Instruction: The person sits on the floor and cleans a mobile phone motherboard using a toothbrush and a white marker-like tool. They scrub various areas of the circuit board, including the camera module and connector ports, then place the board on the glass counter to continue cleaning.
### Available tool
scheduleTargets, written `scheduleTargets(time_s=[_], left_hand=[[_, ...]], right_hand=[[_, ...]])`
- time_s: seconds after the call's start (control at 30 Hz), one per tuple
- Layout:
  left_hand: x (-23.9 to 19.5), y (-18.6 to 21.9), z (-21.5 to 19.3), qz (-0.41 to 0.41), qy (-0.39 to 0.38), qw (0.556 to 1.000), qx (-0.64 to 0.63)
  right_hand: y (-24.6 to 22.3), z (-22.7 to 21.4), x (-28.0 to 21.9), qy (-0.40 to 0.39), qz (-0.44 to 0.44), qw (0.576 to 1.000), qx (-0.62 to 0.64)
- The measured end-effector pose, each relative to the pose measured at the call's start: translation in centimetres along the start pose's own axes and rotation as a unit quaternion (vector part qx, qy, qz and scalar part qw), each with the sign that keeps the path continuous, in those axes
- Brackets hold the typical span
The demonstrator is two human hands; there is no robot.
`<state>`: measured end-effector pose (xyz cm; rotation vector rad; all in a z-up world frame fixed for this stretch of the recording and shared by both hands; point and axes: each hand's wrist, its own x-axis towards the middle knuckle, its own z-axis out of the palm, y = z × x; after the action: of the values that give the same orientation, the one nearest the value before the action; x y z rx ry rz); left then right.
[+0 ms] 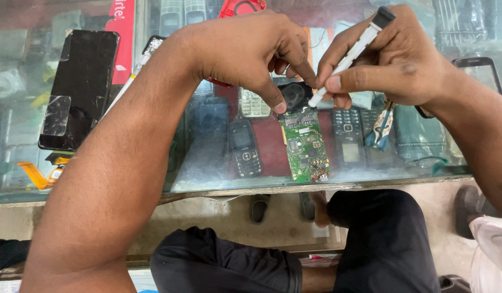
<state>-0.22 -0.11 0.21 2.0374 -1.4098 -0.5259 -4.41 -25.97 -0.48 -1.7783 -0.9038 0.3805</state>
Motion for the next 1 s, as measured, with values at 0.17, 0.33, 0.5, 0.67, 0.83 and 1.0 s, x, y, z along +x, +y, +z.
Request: scheduleTargets(time_s=[0.17, 0.33, 0.5, 0.67, 0.83, 1.0], left_hand=[[0.1, -0.1, 0.1, 0.010, 0.000, 1.000, 0.001], [0.2, 0.0, -0.3, 0.027, -0.008, 1.000, 0.006], [-0.1, 0.3, 0.3, -0.086, 0.005, 0.994, 0.065], [-0.1, 0.8, -0.1, -0.021, 0.005, 0.998, 0.054], [-0.1, 0.9, -0.1, -0.033, -0.004, 0.999, 0.037], [-0.1, 1.3, 0.0, -0.070, 0.005, 0.997, 0.025]], right_hand=[[0.1, 0.1, -0.2, -0.004, 0.005, 1.000, -0.010], [0.1, 0.0, -0.1, 0.001, 0.029, 0.999, 0.038], [0.3, -0.1, -0.3, -0.034, 0.015, 0.996, 0.076], [0.2, -0.1, -0.3, -0.024, 0.048, 0.997, 0.055], [0.2, -0.1, -0.4, -0.026, 0.034, 0.996, 0.081], [-0.3, 0.0, -0.1, -0.023, 0.012, 0.998, 0.062]])
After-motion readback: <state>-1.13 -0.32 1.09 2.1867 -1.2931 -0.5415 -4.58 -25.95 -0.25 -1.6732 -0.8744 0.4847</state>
